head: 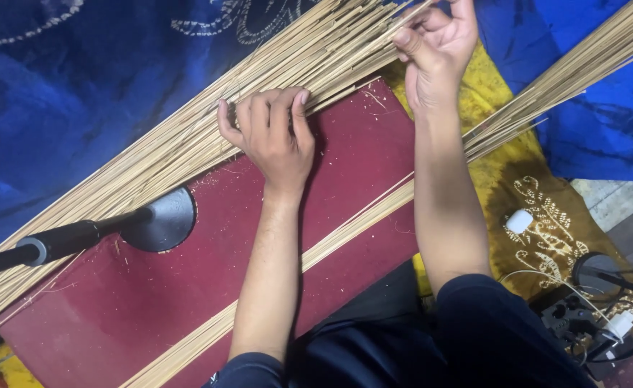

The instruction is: Sorting and aligning rattan sticks for furniture manufacturing.

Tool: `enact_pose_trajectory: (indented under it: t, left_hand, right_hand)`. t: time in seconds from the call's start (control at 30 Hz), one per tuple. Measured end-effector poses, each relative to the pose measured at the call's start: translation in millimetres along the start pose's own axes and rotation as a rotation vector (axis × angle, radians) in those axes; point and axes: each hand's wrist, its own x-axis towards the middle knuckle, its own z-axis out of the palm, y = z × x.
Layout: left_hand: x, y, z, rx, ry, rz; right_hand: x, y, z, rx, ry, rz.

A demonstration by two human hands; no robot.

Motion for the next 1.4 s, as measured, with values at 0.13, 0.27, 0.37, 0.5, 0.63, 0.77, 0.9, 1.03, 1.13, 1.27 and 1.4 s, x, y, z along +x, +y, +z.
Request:
enact_pose_trajectory:
  t: [0.13, 0.27, 0.37, 0.5, 0.63, 0.77, 0.9, 1.03, 1.13, 1.27, 1.4]
  left_hand:
    - [0.7, 1.1, -0.5, -0.004, 0.008, -0.006]
    - [0.6, 2.0, 1.1, -0.011, 0.02, -0.025]
    - [0.9, 2.2, 2.4, -0.009, 0.042, -0.037]
    - [1.3, 2.2, 2.4, -0.006, 0.069, -0.054]
    - [0.7, 1.8, 1.3, 0.011, 0.056, -0.047]
    - [1.3, 2.5, -0.5, 0.012, 0.011, -0.06]
    - [1.8, 1.3, -1.5, 0.036, -0.013, -0.009]
    - [0.7, 0.1, 0.1, 0.04, -0.006, 0.037]
    - [-1.9, -1.5, 1.2, 0.029, -0.01, 0.032]
    - [-2.6, -1.4, 0.6, 0.029, -0.024, 0.044]
    - [-1.7, -1.7, 1.4, 0.035, -0.007, 0.048]
  right_hand:
    - [-2.1, 3.8, -3.3, 0.024, -0.052, 0.014]
    - [-3.2, 2.9, -2.0, 0.062, -0.041, 0.033]
    - [-2.5, 6.8, -6.6, 0.129, -0.054, 0.045]
    - [-1.6, 11.5, -11.3, 0.276, -0.054, 0.075]
    - [0.8, -0.1, 2.6, 0.301, -0.116, 0.024]
    - [1.0, -2.0, 3.6, 0.227, -0.04, 0.006]
    - [2.1, -2.1, 6.9, 0.144, 0.066, -0.011]
    - [4.0, -7.7, 16.9, 0.122, 0.003, -0.074]
    - [5.4, -7.2, 18.8, 0.033, 0.003, -0.179]
    - [5.0, -0.7, 15.8, -0.064, -0.04, -0.254]
    - [0.2, 13.7, 5.5, -0.145, 0.003, -0.153]
